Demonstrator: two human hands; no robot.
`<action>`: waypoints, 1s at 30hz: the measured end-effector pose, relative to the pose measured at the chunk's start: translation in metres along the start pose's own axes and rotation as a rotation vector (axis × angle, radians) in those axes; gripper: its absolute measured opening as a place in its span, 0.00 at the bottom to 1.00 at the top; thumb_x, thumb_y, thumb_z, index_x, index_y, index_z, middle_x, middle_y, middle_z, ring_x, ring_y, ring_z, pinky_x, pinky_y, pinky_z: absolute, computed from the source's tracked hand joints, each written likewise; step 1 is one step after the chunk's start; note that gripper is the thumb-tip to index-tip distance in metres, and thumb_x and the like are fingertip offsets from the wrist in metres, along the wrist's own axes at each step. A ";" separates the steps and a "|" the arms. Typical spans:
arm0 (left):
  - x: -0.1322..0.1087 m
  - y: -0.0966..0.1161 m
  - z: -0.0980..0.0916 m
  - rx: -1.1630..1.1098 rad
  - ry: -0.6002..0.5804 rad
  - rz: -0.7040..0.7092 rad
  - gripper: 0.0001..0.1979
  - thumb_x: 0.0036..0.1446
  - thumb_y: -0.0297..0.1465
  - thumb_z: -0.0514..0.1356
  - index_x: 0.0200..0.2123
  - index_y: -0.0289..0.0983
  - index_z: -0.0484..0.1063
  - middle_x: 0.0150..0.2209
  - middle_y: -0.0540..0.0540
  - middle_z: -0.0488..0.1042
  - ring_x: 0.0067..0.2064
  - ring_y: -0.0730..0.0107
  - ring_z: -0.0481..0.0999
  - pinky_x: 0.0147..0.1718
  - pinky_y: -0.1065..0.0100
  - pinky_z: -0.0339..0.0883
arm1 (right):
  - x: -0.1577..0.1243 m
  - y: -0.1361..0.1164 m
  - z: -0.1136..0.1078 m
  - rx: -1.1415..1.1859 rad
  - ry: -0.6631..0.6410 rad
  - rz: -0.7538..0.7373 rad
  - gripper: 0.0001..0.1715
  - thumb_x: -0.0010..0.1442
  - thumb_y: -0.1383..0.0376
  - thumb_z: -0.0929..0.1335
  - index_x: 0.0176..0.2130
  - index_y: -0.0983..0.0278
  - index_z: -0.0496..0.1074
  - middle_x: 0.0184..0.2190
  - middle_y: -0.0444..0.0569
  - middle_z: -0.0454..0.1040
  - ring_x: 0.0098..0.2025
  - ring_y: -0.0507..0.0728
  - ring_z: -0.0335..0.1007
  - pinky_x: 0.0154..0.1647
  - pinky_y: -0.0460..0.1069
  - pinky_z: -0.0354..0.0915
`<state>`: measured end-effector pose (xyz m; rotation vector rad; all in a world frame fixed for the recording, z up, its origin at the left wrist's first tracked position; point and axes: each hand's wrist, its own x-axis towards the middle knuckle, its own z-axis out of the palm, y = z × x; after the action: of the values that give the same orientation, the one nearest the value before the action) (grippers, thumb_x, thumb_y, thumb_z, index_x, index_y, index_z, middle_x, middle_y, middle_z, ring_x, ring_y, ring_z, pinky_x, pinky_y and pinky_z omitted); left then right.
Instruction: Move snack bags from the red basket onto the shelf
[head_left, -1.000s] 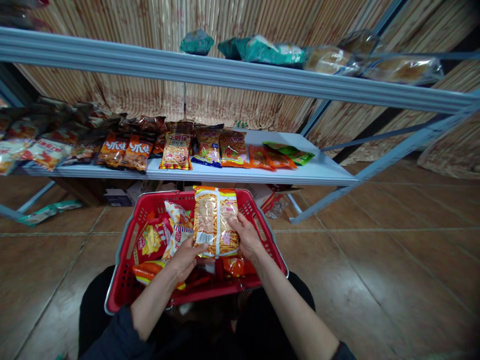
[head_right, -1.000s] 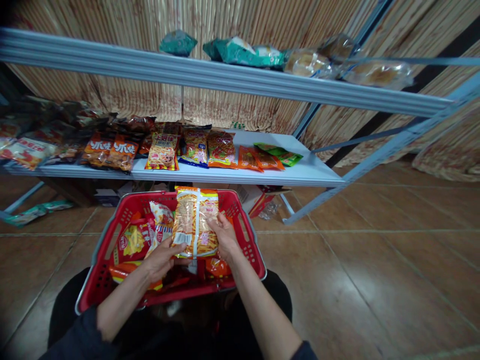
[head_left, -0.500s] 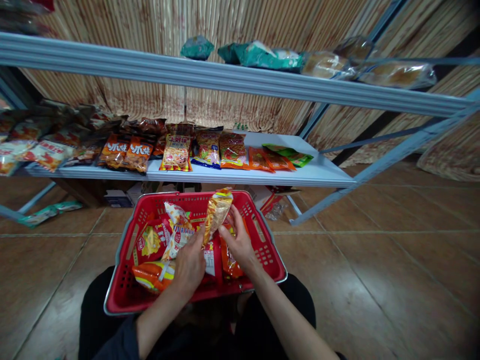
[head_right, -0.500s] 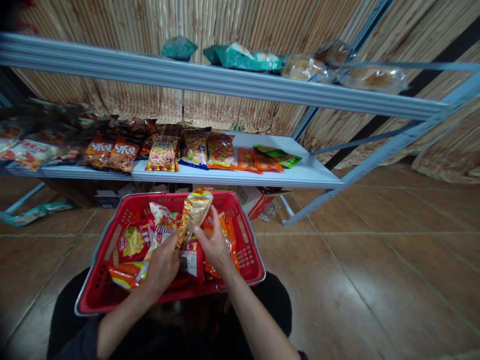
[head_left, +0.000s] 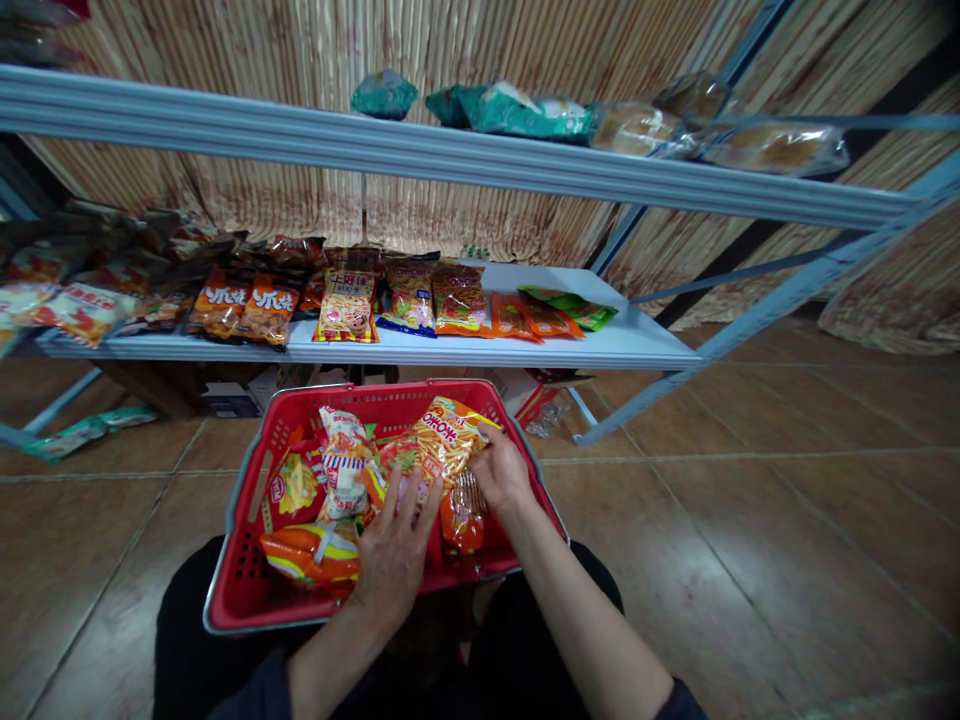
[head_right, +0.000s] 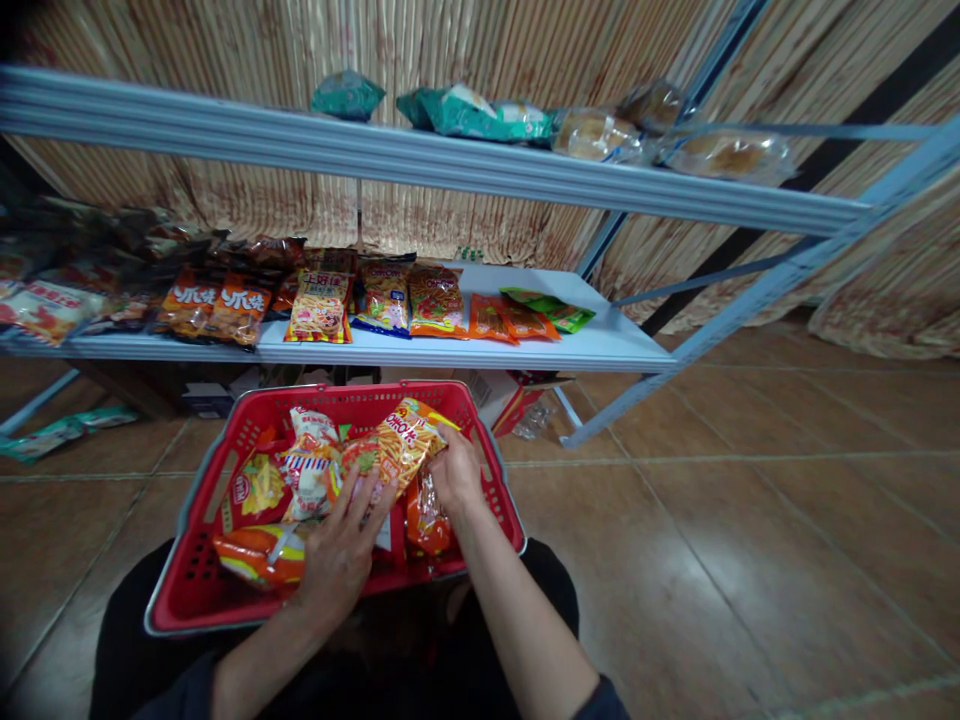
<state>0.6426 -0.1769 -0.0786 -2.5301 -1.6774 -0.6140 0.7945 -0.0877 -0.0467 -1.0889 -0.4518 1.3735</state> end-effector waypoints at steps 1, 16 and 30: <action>-0.002 0.003 -0.001 -0.031 0.000 0.017 0.36 0.53 0.14 0.45 0.62 0.47 0.50 0.62 0.45 0.58 0.64 0.56 0.50 0.47 0.59 0.69 | 0.004 0.000 -0.002 0.046 -0.045 0.025 0.11 0.45 0.61 0.70 0.31 0.63 0.71 0.30 0.50 0.78 0.41 0.61 0.73 0.39 0.54 0.70; 0.069 -0.065 -0.023 -1.343 0.011 -0.800 0.13 0.51 0.38 0.60 0.38 0.38 0.76 0.47 0.42 0.74 0.54 0.58 0.67 0.57 0.59 0.53 | 0.027 -0.027 -0.025 -0.036 -0.352 0.228 0.23 0.51 0.54 0.62 0.41 0.65 0.71 0.37 0.52 0.78 0.47 0.63 0.71 0.49 0.62 0.64; 0.050 -0.038 0.002 -1.936 -0.354 -0.924 0.28 0.45 0.33 0.68 0.51 0.41 0.66 0.46 0.44 0.76 0.47 0.63 0.75 0.50 0.63 0.64 | 0.013 -0.011 -0.030 -0.061 -0.413 0.208 0.33 0.53 0.41 0.61 0.46 0.61 0.68 0.43 0.52 0.76 0.48 0.61 0.71 0.46 0.60 0.66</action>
<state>0.6258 -0.1171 -0.0702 -1.7793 -3.2533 -3.2803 0.8275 -0.0840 -0.0563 -0.9182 -0.6976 1.7889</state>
